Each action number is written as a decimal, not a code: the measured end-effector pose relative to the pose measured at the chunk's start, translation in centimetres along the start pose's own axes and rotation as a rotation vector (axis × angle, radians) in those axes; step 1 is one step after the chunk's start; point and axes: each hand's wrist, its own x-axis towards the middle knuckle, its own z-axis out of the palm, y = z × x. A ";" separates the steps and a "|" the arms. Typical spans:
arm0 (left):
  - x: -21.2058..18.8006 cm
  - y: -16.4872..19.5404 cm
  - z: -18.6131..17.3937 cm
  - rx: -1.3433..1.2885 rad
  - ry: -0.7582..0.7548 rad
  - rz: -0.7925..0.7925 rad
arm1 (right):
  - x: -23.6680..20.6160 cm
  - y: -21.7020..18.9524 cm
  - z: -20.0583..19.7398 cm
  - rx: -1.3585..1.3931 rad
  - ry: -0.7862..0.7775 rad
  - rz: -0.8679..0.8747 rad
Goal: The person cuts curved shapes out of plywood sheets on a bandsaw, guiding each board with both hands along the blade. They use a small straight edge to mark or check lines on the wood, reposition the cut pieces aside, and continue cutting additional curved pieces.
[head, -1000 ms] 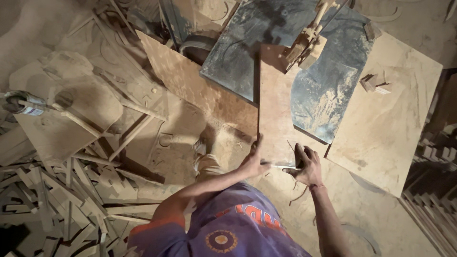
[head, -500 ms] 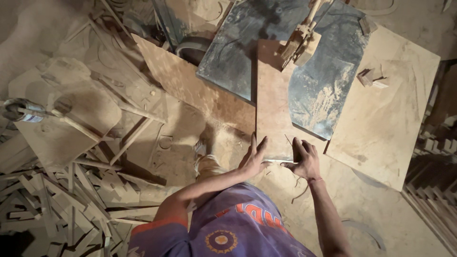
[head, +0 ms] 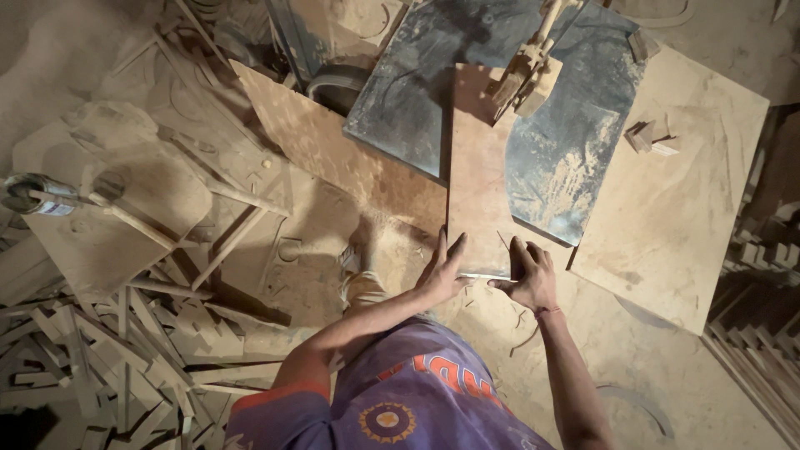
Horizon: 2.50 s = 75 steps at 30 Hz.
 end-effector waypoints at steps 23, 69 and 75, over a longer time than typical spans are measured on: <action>1.1 -2.9 -2.3 0.009 -0.014 -0.005 | 1.3 -3.4 -0.4 -0.068 -0.102 0.065; 5.3 -5.0 -5.0 0.039 -0.053 -0.041 | 4.1 -3.3 3.1 0.028 0.020 0.179; 5.1 -6.7 -3.4 0.054 0.029 0.014 | 4.7 -3.7 3.0 0.042 0.059 0.154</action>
